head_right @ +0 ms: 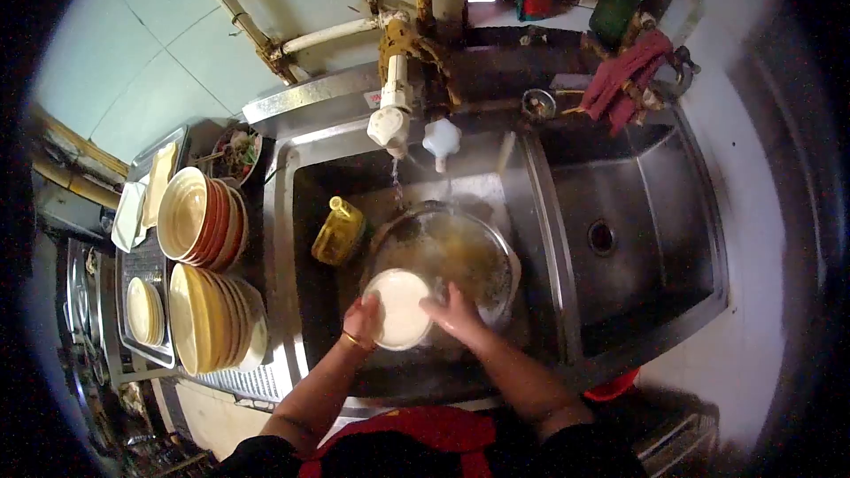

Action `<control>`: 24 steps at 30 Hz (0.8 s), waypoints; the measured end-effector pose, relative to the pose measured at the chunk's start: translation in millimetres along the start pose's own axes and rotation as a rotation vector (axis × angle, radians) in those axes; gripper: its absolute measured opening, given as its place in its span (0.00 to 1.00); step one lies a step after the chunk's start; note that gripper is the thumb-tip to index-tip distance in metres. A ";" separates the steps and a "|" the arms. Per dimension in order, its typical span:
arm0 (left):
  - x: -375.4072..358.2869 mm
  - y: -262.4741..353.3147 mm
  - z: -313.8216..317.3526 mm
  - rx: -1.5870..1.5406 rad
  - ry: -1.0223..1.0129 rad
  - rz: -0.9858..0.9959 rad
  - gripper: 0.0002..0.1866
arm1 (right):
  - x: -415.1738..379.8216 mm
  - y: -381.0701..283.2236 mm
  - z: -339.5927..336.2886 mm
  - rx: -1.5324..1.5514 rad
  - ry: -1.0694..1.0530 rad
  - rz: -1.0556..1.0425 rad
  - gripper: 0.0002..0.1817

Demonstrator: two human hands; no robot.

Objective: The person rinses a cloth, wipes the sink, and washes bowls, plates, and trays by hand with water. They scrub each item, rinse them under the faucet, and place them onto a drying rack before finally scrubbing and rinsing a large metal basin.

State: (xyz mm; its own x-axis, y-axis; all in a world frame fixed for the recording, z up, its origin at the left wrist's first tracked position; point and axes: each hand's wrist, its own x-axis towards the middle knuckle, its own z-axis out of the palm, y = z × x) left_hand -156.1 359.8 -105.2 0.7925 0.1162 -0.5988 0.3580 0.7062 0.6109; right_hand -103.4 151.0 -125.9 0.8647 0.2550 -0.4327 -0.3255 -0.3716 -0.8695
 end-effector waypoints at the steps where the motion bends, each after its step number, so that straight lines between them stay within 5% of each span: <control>1: 3.7 -7.9 -4.5 -0.081 0.055 0.029 0.17 | -2.6 8.3 5.1 -0.023 -0.015 0.019 0.27; 6: -1.4 -15.9 13.6 -0.115 0.064 -0.094 0.22 | -23.0 -30.2 19.2 0.346 0.178 0.042 0.26; 7: -0.4 -15.4 12.8 -0.133 -0.012 -0.096 0.24 | -24.1 -42.6 9.7 0.212 0.187 0.093 0.23; 8: 1.9 -15.1 12.9 -0.153 -0.092 -0.097 0.27 | -17.3 -34.2 11.3 0.316 0.206 0.026 0.22; 9: -3.5 -6.4 23.2 -0.311 -0.069 -0.158 0.29 | -7.2 -20.5 4.7 0.016 0.250 -0.132 0.22; 10: -6.8 6.6 37.6 -0.467 -0.061 -0.205 0.32 | -13.1 -53.6 -5.0 0.026 0.248 -0.233 0.23; 15: 6.9 4.2 45.5 -0.433 -0.004 -0.126 0.33 | -9.1 -69.9 -19.6 -0.115 0.230 -0.303 0.22; 18: 30.8 -5.1 18.9 -0.370 -0.003 -0.069 0.32 | -12.7 -73.9 -24.3 -0.031 0.531 -0.493 0.21; 22: 14.6 29.9 2.5 -0.369 -0.061 -0.104 0.29 | 1.4 -78.8 -51.0 0.403 0.730 -0.322 0.16; 24: 2.8 40.5 12.9 -0.346 -0.109 -0.139 0.30 | 6.4 -56.5 -51.6 0.401 0.561 -0.218 0.15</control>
State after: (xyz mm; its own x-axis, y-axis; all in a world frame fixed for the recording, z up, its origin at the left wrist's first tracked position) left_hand -133.0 379.7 -75.4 0.8030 -0.0589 -0.5931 0.2926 0.9059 0.3062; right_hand -59.7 127.6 -67.2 0.9571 -0.2507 -0.1455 -0.1455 0.0186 -0.9892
